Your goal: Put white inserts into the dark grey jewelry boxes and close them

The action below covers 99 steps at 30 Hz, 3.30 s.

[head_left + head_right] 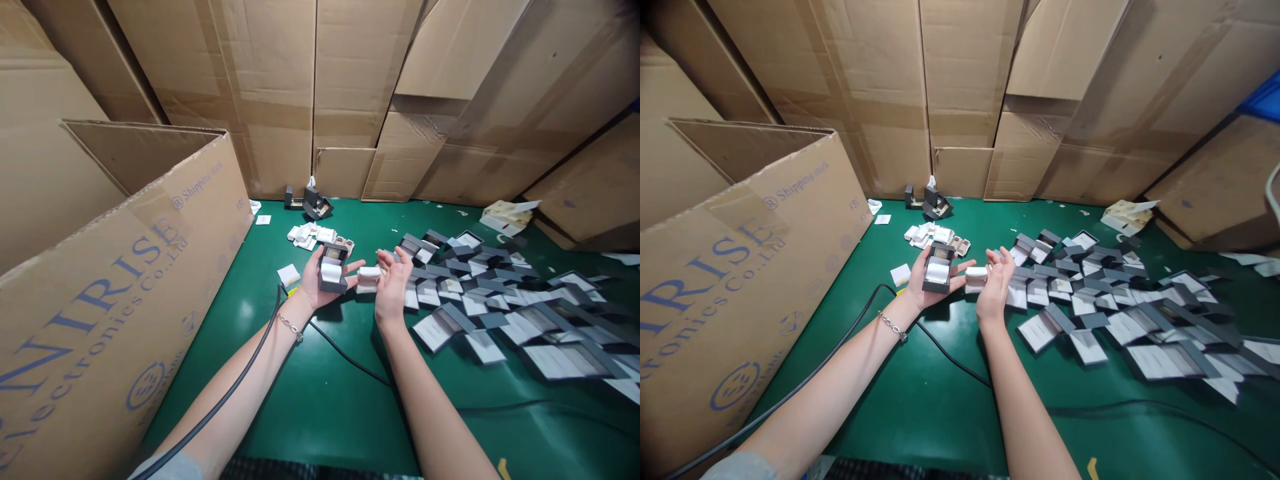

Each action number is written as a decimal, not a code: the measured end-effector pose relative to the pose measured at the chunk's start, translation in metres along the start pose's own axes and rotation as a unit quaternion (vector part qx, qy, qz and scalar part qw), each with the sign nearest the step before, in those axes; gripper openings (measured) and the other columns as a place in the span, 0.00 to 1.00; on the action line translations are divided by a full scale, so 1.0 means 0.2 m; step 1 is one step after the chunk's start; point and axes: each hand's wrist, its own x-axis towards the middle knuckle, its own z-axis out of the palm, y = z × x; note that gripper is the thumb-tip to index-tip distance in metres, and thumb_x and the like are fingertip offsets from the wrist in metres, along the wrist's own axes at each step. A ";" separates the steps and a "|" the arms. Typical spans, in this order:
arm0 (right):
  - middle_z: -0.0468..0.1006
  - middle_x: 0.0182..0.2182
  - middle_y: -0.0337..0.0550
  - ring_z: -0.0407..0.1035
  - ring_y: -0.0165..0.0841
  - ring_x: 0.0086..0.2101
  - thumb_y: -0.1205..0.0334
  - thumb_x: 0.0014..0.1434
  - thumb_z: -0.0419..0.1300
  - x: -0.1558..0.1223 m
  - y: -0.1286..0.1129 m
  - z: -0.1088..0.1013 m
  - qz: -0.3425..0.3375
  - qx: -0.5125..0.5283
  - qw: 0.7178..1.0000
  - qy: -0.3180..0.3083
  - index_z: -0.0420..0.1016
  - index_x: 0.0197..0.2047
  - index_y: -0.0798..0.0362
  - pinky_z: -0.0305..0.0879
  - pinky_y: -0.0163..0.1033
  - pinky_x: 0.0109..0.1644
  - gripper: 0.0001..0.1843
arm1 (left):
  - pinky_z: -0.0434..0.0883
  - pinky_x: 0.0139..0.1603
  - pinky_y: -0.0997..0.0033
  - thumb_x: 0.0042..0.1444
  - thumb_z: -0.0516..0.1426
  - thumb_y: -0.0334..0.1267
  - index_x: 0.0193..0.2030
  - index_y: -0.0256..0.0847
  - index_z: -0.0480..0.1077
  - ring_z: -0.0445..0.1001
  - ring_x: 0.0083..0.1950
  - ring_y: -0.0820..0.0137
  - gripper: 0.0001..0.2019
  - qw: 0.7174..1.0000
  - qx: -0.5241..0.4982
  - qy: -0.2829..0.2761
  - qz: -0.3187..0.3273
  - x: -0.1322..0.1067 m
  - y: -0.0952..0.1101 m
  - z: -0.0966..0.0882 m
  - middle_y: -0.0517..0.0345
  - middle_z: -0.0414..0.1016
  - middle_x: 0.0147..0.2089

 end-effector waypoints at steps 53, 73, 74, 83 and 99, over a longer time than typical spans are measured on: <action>0.61 0.55 0.58 0.59 0.46 0.54 0.74 0.51 0.48 -0.03 0.02 -0.03 -0.180 -0.459 0.836 -0.240 0.58 0.61 0.53 0.62 0.56 0.54 0.32 | 0.69 0.40 0.62 0.55 0.47 0.57 0.38 0.37 0.70 0.72 0.39 0.63 0.24 0.998 0.019 0.036 0.055 0.01 0.00 0.01 0.47 0.74 0.40; 0.68 0.49 0.51 0.67 0.38 0.44 0.57 0.53 0.57 -0.02 -0.07 -0.01 -0.094 -0.238 0.963 -0.081 0.63 0.53 0.52 0.66 0.47 0.47 0.24 | 0.70 0.30 0.70 0.55 0.54 0.49 0.39 0.35 0.72 0.72 0.25 0.71 0.17 0.988 0.086 0.103 0.079 0.06 -0.04 -0.04 0.53 0.75 0.30; 0.68 0.49 0.51 0.67 0.38 0.45 0.57 0.53 0.57 -0.03 -0.07 0.00 -0.108 -0.238 0.961 -0.093 0.63 0.54 0.52 0.66 0.47 0.48 0.24 | 0.71 0.31 0.70 0.56 0.54 0.48 0.39 0.35 0.72 0.72 0.25 0.71 0.16 0.988 0.087 0.096 0.082 0.06 -0.04 -0.03 0.53 0.75 0.30; 0.68 0.52 0.50 0.63 0.39 0.52 0.61 0.52 0.57 -0.09 -0.05 0.06 -0.168 -0.270 0.934 -0.161 0.64 0.52 0.50 0.61 0.50 0.56 0.22 | 0.71 0.50 0.65 0.58 0.53 0.39 0.50 0.35 0.70 0.76 0.43 0.64 0.15 0.988 0.093 0.083 0.090 0.06 -0.06 0.01 0.51 0.77 0.41; 0.69 0.51 0.51 0.64 0.38 0.52 0.63 0.53 0.56 -0.08 -0.06 0.05 -0.176 -0.275 0.933 -0.154 0.65 0.50 0.51 0.61 0.49 0.57 0.20 | 0.68 0.51 0.65 0.55 0.57 0.41 0.41 0.34 0.73 0.75 0.44 0.64 0.12 0.975 0.155 0.069 0.144 0.06 -0.08 -0.02 0.51 0.76 0.38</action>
